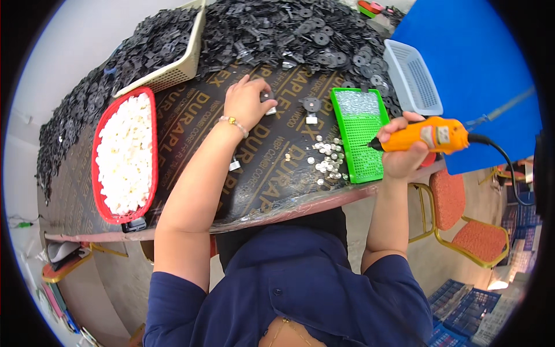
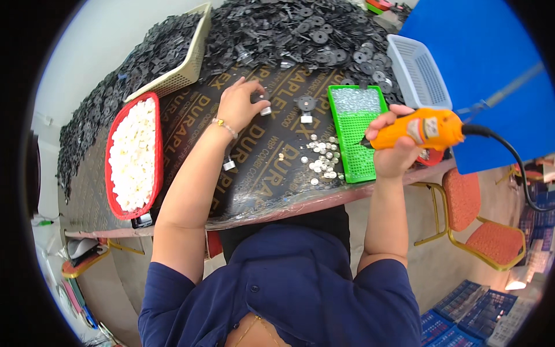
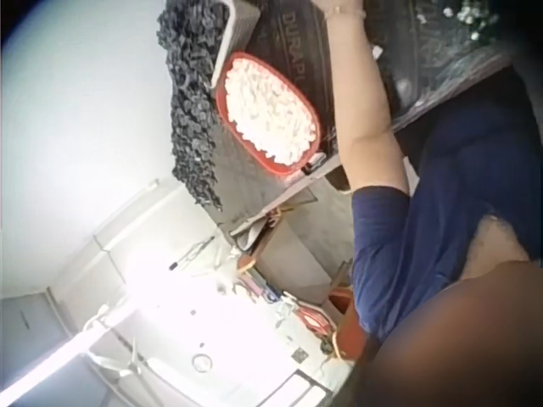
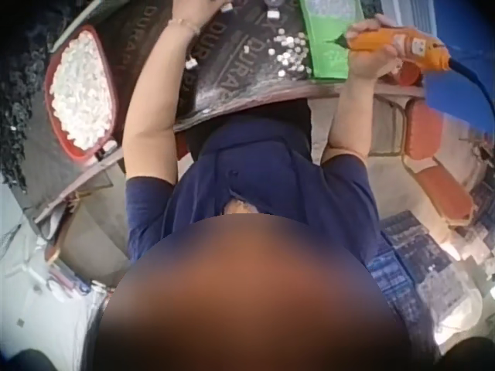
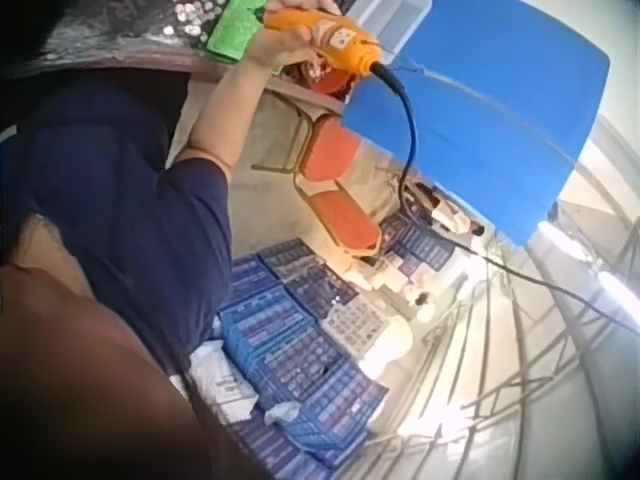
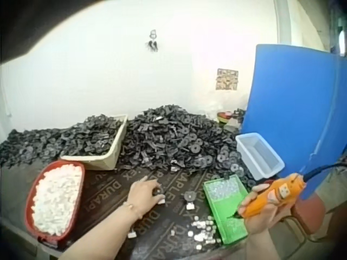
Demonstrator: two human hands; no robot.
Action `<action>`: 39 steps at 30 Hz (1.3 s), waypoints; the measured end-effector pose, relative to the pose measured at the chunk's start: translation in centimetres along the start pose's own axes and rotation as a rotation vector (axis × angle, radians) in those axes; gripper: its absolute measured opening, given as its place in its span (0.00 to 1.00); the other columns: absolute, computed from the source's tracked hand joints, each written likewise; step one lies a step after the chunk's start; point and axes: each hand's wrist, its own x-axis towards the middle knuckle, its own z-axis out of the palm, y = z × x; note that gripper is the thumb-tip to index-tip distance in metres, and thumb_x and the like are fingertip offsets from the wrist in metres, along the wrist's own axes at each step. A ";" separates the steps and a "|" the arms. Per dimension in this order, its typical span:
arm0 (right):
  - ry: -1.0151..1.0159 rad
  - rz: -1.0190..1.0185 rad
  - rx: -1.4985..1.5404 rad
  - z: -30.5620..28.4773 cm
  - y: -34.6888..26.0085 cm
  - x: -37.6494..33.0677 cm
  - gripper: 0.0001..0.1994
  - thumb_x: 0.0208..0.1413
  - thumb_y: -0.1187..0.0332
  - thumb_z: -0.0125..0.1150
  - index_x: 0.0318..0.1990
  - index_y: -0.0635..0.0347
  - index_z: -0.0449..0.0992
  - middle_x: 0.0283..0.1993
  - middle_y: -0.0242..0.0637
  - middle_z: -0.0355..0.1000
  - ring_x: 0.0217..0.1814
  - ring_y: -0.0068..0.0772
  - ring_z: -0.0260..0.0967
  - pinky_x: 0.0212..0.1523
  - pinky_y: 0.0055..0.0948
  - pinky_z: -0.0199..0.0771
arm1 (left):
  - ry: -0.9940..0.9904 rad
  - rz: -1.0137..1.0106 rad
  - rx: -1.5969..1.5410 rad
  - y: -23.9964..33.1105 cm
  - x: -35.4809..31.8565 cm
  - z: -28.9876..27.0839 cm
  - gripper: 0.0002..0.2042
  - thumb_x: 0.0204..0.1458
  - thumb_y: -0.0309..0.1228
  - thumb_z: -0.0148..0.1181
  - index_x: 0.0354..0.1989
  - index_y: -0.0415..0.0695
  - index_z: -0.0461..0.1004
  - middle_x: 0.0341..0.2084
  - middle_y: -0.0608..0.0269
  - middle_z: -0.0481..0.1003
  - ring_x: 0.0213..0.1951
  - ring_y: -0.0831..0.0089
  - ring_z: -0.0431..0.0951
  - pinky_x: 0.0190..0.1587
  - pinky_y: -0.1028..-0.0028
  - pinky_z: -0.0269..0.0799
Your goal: Assembling small electronic motors by attaching components with an electric driver.
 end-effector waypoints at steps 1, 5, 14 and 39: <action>0.002 -0.016 -0.034 -0.7 0.3 0.2 0.38 0.50 0.33 0.57 0.48 0.65 0.65 0.28 0.39 0.70 0.22 0.27 0.66 0.25 0.25 0.69 | -0.079 -0.022 0.011 0.1 0.4 0.3 0.12 0.44 0.36 0.68 0.36 0.47 0.79 0.44 0.52 0.78 0.60 0.53 0.67 0.59 0.59 0.63; 0.045 0.054 -0.108 -2.7 1.5 0.0 0.38 0.48 0.35 0.60 0.47 0.65 0.66 0.28 0.38 0.71 0.22 0.26 0.67 0.24 0.23 0.69 | -0.064 0.057 -0.004 0.1 -0.6 1.2 0.08 0.43 0.30 0.67 0.31 0.44 0.78 0.34 0.52 0.79 0.51 0.51 0.74 0.53 0.60 0.67; 0.049 0.117 -0.076 -3.3 2.6 -1.6 0.38 0.46 0.35 0.63 0.48 0.64 0.65 0.27 0.37 0.71 0.22 0.25 0.68 0.24 0.22 0.71 | -0.111 0.159 -0.203 5.8 -9.5 -1.1 0.11 0.43 0.26 0.65 0.36 0.39 0.75 0.37 0.54 0.77 0.41 0.54 0.76 0.51 0.59 0.68; -0.080 0.139 0.191 4.4 -0.5 -2.8 0.42 0.44 0.27 0.55 0.48 0.60 0.65 0.28 0.40 0.71 0.23 0.29 0.69 0.25 0.28 0.73 | -0.012 -0.014 -0.353 5.5 -14.1 0.9 0.24 0.39 0.33 0.72 0.47 0.41 0.75 0.45 0.50 0.75 0.51 0.54 0.74 0.55 0.61 0.67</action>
